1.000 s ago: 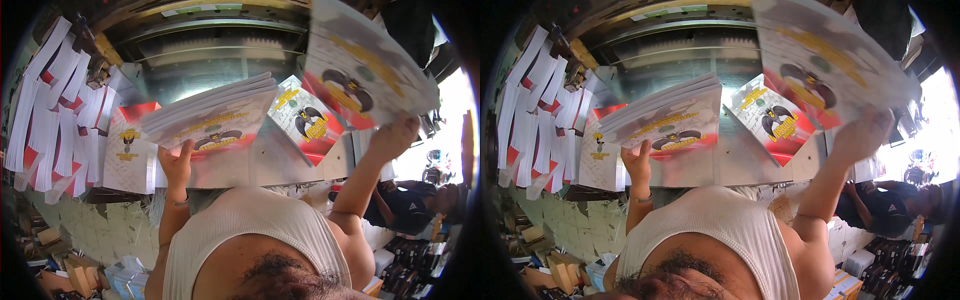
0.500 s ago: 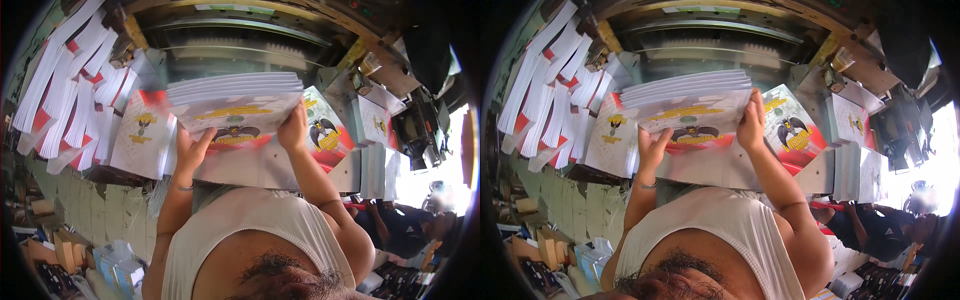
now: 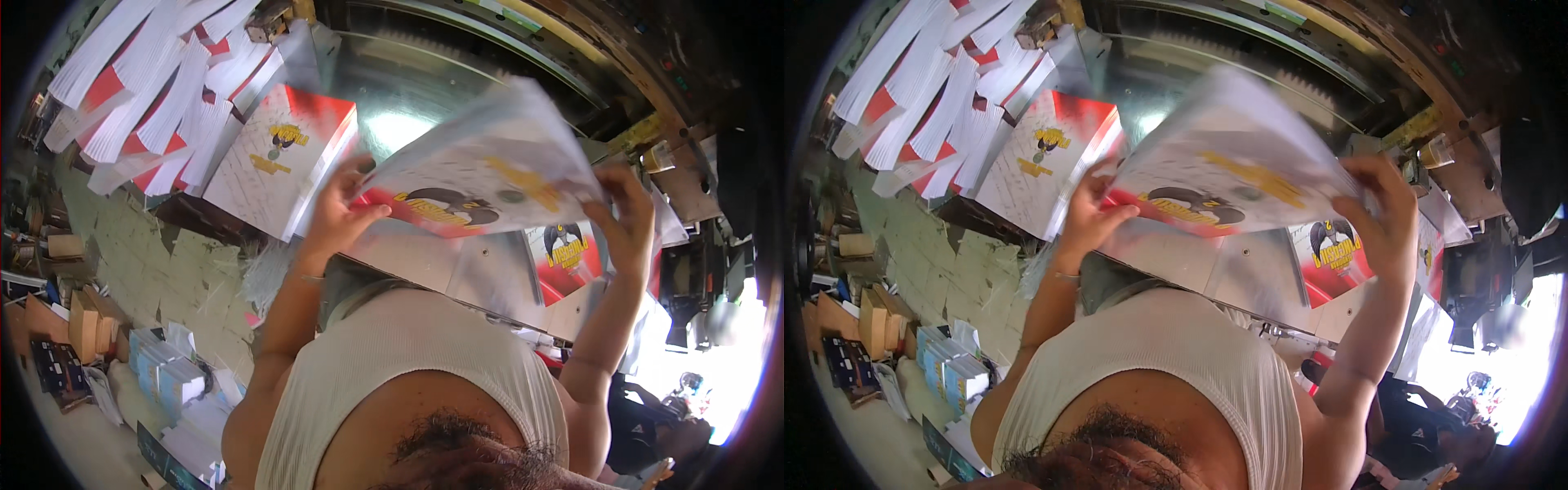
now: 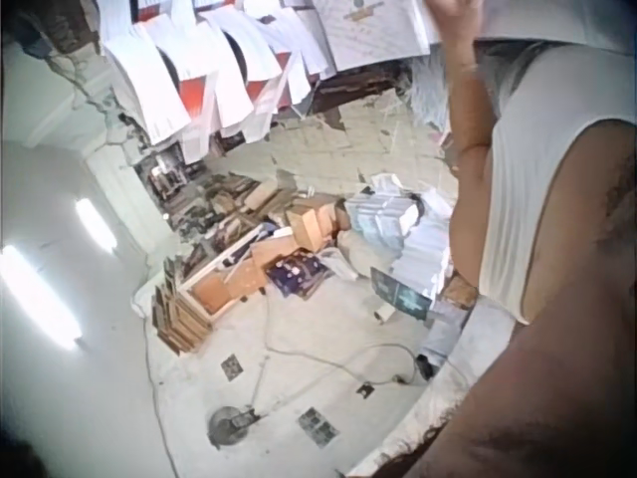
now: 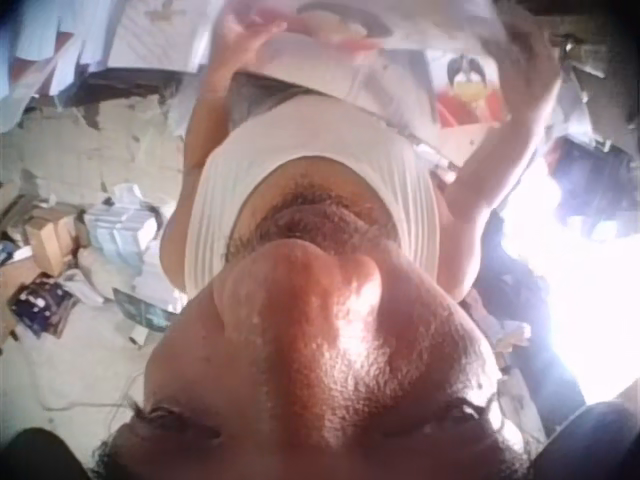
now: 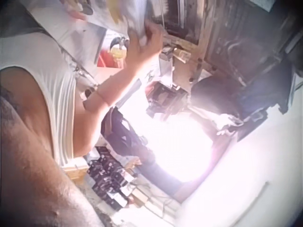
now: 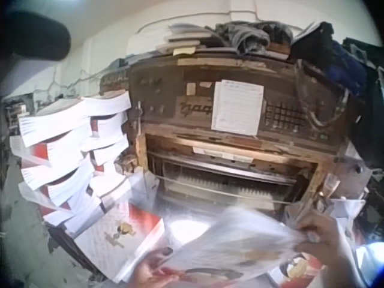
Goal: The person aligns and trims stacks of books using a paper cutting machine, gathers and stacks the cut books, and clears paper trimmings from the table by hand.
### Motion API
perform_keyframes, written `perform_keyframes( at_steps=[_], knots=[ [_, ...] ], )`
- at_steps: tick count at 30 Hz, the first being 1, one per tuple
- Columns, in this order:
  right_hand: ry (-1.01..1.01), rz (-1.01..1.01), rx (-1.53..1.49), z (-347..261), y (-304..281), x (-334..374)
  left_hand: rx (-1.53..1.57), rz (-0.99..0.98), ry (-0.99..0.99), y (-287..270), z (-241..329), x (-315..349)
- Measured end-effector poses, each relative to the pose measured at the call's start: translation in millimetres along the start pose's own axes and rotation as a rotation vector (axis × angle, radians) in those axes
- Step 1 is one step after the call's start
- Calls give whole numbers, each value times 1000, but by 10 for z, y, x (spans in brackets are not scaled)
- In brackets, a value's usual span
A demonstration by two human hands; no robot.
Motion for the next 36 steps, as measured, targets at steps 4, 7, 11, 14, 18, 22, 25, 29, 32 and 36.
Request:
perform_keyframes(
  at_steps=[4,7,11,14,18,22,25,29,32,36],
  knots=[
    [247,153,-261,1103,135,814,-53,21,113,-183,838,-263],
    [514,243,-472,1718,804,1418,-59,-76,172,-102,818,-327],
    [478,126,-205,2062,1029,1824,16,-173,61,105,530,-308],
    [443,257,-550,1241,657,1299,20,-166,71,138,459,-205],
    [34,-128,171,134,542,457,-115,-203,-42,46,161,-57],
    [-177,-473,482,-358,1398,287,-285,-322,-89,-27,-369,273],
    [-211,-537,630,-433,1735,310,-329,-317,19,-66,-353,341],
    [-310,-501,511,-601,1761,376,-336,-332,-207,-155,-550,399],
    [-304,-527,516,-756,1774,438,-291,-330,-62,-136,-473,412],
    [-259,-505,547,-686,1792,415,-269,-268,-62,-158,-480,347]
  ],
)
Point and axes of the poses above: each hand's wrist, its own x-axis away from the middle knuckle, its own y-axis out of the palm, z = x × y, the point moved 10 cm from there along -x, towards the middle knuckle, and after that the axes turned 5 degrees about z, right-handed, at the moved point
